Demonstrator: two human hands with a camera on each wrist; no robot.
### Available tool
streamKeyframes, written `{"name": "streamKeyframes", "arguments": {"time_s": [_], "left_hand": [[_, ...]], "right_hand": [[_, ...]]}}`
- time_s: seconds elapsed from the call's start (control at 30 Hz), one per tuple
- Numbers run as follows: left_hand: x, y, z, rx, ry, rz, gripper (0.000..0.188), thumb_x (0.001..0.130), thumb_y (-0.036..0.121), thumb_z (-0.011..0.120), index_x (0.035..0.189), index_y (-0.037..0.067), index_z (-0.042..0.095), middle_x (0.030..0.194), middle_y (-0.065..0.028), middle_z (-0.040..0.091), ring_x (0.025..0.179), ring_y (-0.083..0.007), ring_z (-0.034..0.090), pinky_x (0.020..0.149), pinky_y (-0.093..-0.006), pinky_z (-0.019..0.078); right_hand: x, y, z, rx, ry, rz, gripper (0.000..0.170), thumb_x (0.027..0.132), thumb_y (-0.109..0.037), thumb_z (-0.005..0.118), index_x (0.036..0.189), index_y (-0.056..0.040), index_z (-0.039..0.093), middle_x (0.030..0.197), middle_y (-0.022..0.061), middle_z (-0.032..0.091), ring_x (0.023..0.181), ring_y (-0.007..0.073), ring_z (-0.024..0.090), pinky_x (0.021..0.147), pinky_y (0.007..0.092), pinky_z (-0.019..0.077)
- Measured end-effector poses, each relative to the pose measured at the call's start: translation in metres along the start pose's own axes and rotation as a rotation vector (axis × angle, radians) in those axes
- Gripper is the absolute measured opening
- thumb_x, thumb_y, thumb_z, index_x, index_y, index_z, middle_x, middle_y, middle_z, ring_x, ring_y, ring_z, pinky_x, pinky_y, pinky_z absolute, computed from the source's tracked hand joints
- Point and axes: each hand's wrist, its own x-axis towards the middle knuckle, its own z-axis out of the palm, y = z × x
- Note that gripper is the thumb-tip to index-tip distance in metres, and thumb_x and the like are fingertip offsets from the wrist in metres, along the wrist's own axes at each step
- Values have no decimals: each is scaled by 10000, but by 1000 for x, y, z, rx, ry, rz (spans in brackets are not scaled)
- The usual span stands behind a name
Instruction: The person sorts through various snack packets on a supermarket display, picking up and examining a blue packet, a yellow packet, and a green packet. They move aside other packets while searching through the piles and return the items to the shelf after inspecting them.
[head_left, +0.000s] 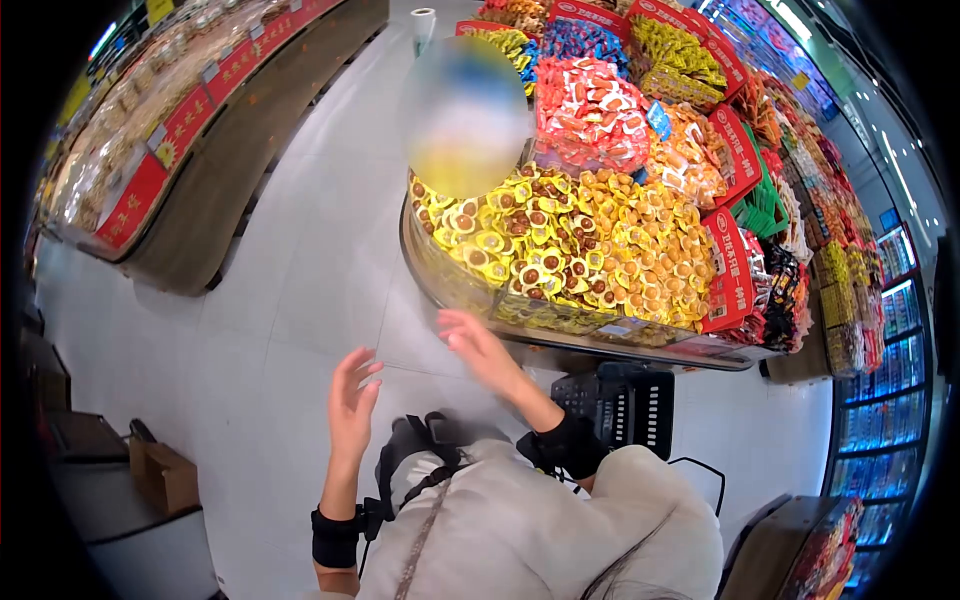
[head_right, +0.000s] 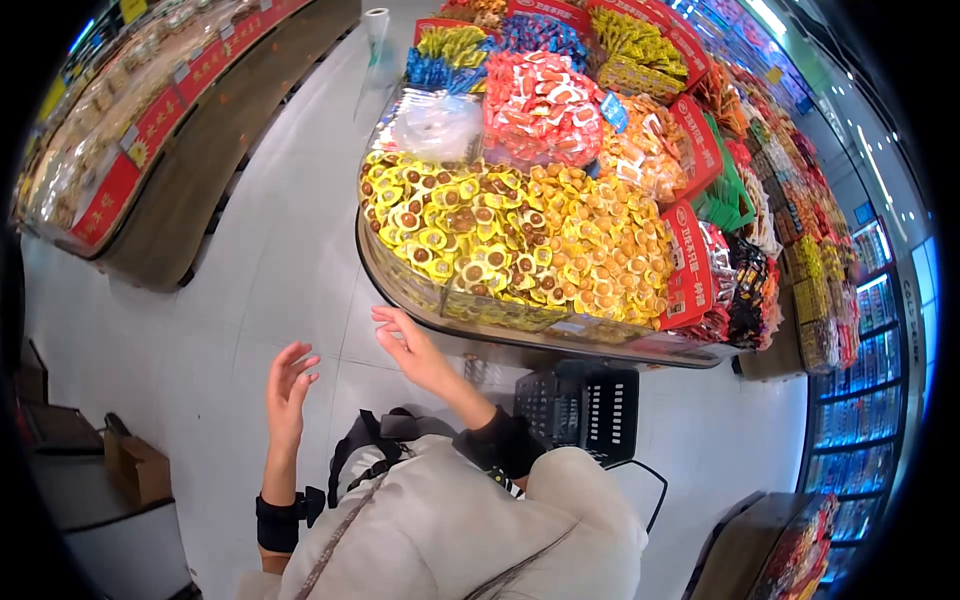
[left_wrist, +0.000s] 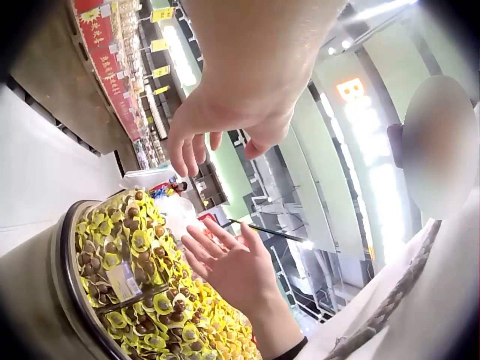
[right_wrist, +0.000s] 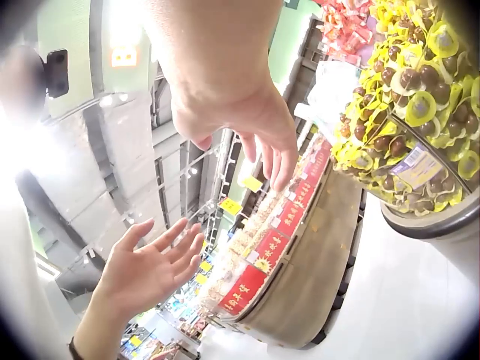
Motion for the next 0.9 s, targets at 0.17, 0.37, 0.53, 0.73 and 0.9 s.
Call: {"name": "streamKeyframes", "arguments": {"time_s": [0.17,0.37,0.53,0.73,0.9], "left_hand": [[85,-6,-10,-13,-188,-46,418,851,38,505,1255,14,402,1228,-133,476,1069,-211,518,857,-310,431],[189,-15,-30,-8,-449,-63,407,856,44,516,1249,28,412,1225,-124,482,1066,-198,520,843,-305,429],[261,-15,-30,-49,-605,-109,395,860,52,506,1244,34,415,1223,-120,483,1068,-195,515,854,-310,424],[310,-14,10,-113,-829,-129,396,860,27,505,1246,50,419,1209,-96,493,1071,-183,512,870,-307,417],[327,-11,43,-177,-904,-105,386,857,2,467,1239,36,419,1212,-95,487,1072,-186,510,878,-315,417]], "right_hand": [[38,12,-4,-54,183,17,392,915,-213,484,1260,-43,406,1190,100,506,1027,155,498,848,300,423],[86,2,-9,61,485,16,342,899,-144,499,1216,-25,444,1160,92,526,1015,155,511,838,278,429],[112,-2,-18,-44,692,33,323,881,-96,508,1195,-32,468,1137,65,537,1021,142,517,835,276,432],[113,-6,-43,-167,926,38,320,870,-61,495,1186,-17,475,1140,74,538,1013,156,539,812,270,448],[111,-28,-103,-266,989,-11,334,872,-46,497,1203,-14,460,1131,80,538,1017,140,530,812,254,448]]}}
